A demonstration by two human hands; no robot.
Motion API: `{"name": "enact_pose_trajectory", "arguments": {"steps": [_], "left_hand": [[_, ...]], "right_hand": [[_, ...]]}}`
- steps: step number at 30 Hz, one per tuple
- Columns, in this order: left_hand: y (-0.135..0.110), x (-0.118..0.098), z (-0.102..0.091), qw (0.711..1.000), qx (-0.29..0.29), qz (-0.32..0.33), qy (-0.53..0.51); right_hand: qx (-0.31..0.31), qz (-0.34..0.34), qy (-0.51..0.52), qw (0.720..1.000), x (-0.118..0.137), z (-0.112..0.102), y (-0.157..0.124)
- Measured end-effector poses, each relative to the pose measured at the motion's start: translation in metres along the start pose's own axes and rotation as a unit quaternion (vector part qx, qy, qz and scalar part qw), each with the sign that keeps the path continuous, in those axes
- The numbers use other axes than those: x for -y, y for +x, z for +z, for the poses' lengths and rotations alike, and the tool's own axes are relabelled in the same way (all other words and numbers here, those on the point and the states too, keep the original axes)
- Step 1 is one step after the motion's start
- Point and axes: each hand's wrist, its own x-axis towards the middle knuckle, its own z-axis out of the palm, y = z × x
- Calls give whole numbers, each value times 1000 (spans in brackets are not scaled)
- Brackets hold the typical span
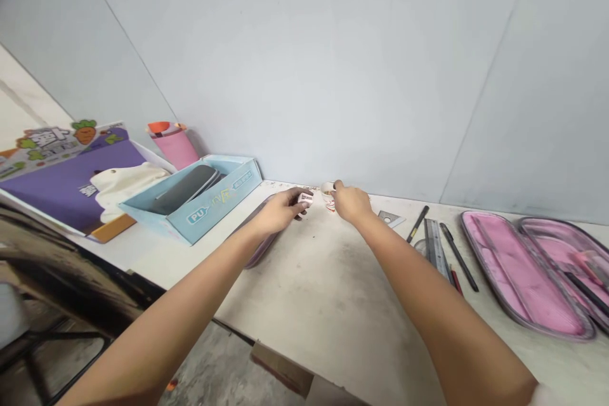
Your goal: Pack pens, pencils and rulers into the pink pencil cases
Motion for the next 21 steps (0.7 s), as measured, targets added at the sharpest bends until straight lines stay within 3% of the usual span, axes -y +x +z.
{"name": "enact_pose_trajectory", "arguments": {"steps": [5,9,15,21], "left_hand": [[14,-20,27,999,13,8,-41],[30,-51,74,993,67,30,-95],[61,-109,174,969,173,118,-128],[82,-164,285,954,148,259,43]], "right_hand": [[-43,-72,184,979,-32,-18,-28],[-68,-103,280,952,-74,-36,-57],[-124,-17,200,972,-168,-61,-109],[-137,63,38,988,-270,-83,-163]]}}
